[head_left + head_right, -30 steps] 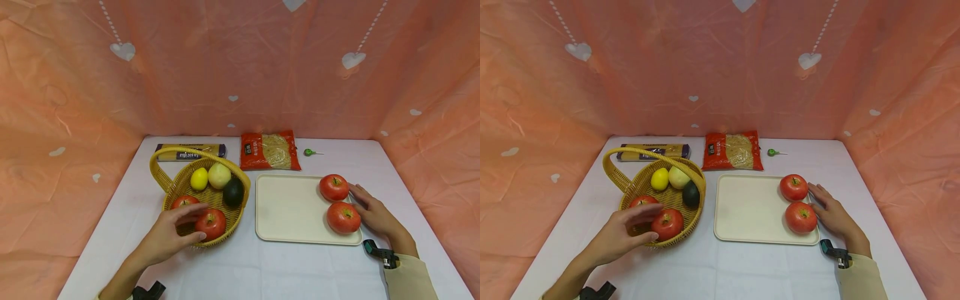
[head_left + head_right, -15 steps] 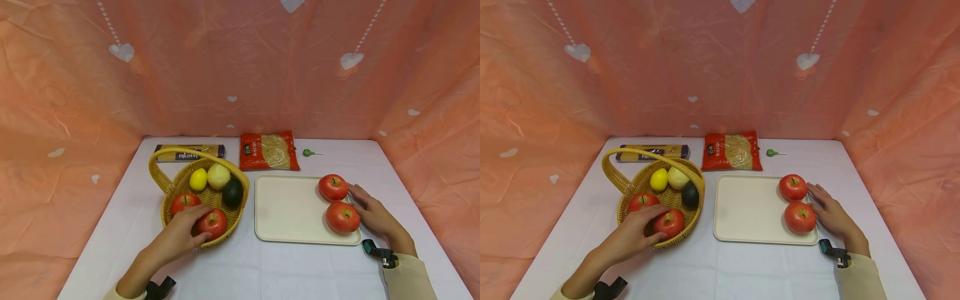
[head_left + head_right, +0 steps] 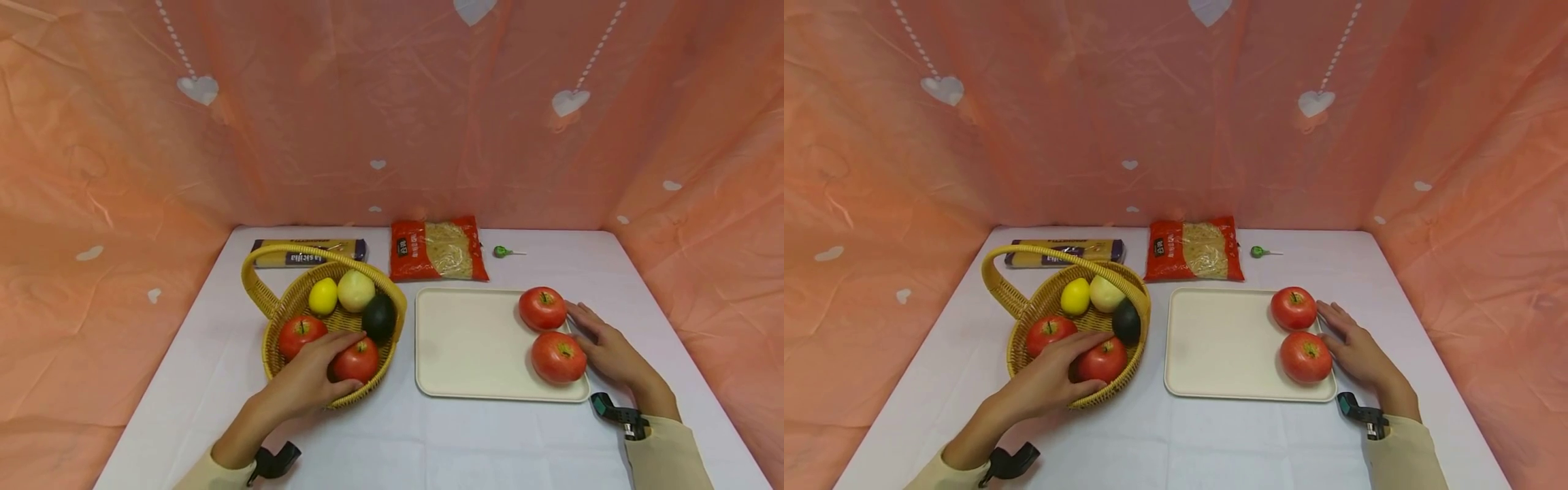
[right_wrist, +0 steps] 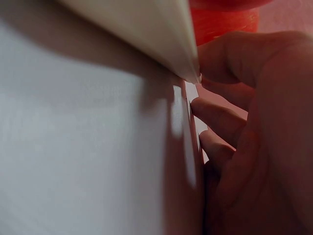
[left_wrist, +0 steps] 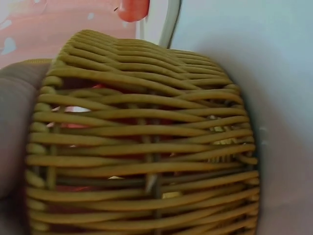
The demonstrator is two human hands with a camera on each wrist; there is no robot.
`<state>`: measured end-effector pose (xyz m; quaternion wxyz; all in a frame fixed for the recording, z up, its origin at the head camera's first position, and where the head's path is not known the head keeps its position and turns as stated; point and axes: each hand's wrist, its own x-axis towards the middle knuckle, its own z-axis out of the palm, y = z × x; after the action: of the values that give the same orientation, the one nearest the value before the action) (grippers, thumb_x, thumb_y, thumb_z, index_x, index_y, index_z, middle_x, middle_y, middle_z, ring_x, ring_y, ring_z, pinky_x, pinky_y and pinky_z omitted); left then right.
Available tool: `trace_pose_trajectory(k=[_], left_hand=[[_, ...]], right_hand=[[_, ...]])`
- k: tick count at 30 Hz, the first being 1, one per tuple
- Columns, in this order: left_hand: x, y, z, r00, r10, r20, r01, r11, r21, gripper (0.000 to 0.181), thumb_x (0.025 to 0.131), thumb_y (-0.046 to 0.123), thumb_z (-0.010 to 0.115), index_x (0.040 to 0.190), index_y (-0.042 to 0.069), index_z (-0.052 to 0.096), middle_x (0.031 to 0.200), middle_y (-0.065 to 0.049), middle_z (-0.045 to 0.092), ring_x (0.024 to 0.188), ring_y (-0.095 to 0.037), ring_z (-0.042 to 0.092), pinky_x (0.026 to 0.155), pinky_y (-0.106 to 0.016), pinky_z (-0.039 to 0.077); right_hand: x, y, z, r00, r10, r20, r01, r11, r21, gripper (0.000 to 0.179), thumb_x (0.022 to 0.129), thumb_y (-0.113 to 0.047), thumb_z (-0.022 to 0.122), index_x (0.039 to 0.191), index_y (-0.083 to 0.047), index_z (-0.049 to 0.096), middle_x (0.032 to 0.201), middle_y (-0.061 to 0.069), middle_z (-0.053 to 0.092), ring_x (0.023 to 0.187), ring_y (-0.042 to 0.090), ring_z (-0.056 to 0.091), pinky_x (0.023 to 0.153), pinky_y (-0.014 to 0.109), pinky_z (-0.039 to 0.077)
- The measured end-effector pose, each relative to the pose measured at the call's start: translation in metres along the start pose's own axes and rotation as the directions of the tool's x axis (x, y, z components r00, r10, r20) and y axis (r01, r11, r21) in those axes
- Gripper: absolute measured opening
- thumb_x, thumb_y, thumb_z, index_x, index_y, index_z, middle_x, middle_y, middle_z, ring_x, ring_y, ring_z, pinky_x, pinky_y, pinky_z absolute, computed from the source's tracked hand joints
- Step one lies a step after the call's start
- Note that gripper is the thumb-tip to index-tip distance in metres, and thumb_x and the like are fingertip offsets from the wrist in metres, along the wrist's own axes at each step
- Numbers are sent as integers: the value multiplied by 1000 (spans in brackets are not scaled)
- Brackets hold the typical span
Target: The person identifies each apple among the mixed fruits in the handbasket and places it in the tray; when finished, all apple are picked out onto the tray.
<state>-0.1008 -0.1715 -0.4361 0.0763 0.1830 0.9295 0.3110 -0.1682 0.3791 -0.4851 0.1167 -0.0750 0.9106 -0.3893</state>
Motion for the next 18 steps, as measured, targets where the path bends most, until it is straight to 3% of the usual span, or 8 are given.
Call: trace_pose_trajectory(k=[7,12,18], left_hand=[[3,0,4,999,-10,-39,10,1000,-24,74,89,30,93,155,16,62,153,-13,64,136,-38,64,109,-64,57],[0,3,-1,996,-24,-86,18,997,-71,78,86,28,95,153,12,61,149,-6,68,131,-32,66,107,-60,59],[-6,3,-17,980,36,-196,-58,993,-107,78,82,21,97,152,13,62,149,-6,68,128,-31,67,102,-58,61]], right_hand=[[0,0,0,1000,8,1,-8,1000,-11,71,112,-27,60,174,-15,29,179,32,17,166,59,3,115,92,15],[0,1,1,1000,8,-1,-8,1000,-6,70,112,-24,60,174,-16,29,179,32,18,165,58,5,115,92,17],[0,1,1,1000,-4,-8,4,1000,-8,69,112,-22,60,174,-16,30,178,33,19,165,59,6,116,91,17]])
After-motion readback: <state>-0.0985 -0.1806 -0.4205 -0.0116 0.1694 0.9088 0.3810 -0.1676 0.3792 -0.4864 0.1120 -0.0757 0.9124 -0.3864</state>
